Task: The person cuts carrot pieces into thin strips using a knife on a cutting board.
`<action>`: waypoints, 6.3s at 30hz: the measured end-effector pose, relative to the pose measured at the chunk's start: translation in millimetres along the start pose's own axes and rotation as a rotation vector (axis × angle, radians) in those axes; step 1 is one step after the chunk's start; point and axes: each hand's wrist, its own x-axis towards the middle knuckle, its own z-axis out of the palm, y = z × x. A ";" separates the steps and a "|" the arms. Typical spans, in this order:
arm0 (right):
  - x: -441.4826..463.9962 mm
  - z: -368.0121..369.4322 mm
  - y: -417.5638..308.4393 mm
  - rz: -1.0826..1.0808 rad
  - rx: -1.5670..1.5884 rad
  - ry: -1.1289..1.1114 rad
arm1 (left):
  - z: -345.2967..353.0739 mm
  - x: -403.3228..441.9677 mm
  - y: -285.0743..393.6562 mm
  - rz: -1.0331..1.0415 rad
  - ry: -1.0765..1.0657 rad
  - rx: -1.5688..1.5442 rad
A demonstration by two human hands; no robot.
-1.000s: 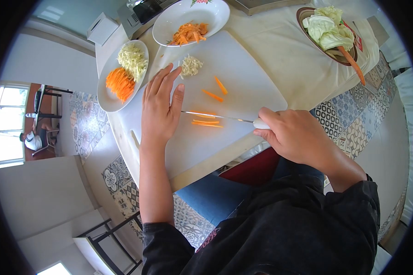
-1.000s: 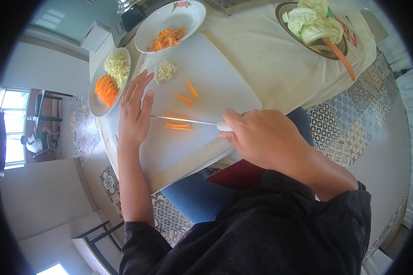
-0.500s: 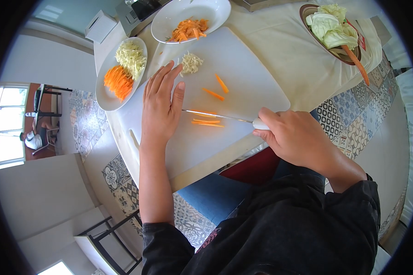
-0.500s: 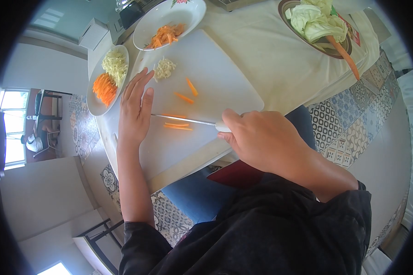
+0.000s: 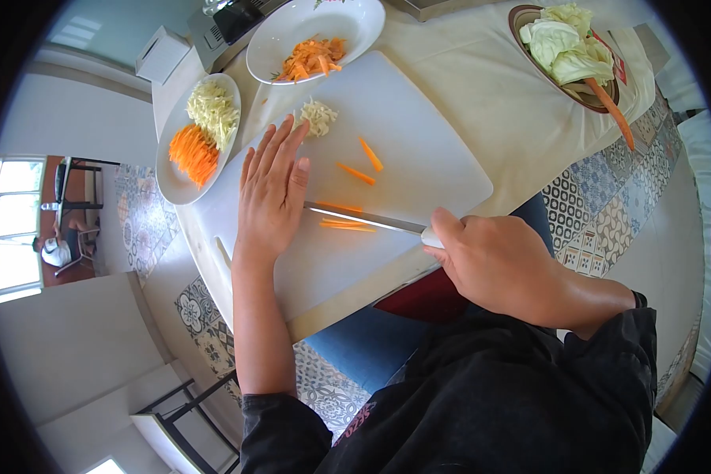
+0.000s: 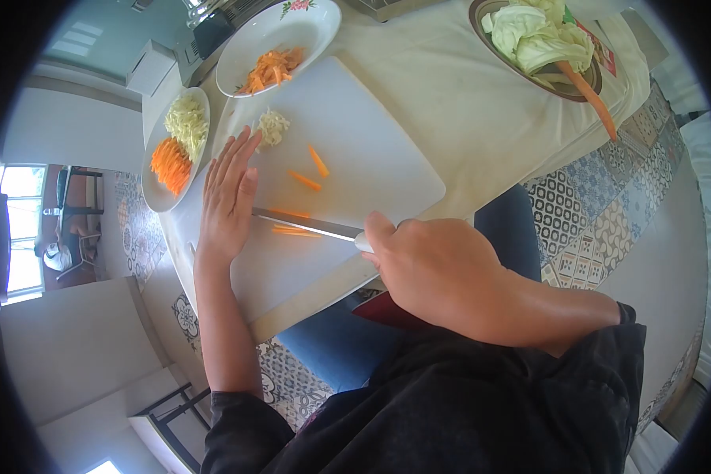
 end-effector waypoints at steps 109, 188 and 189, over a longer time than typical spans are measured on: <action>23.3 -24.5 19.8 0.100 0.278 -0.335 | -16.7 -10.4 27.8 0.206 -0.227 -0.329; -56.2 -37.0 63.0 0.302 0.420 0.145 | -15.7 16.6 37.8 0.267 -0.045 -0.161; -56.3 -36.1 63.7 0.306 0.420 0.151 | -13.7 18.4 38.6 0.276 -0.081 -0.183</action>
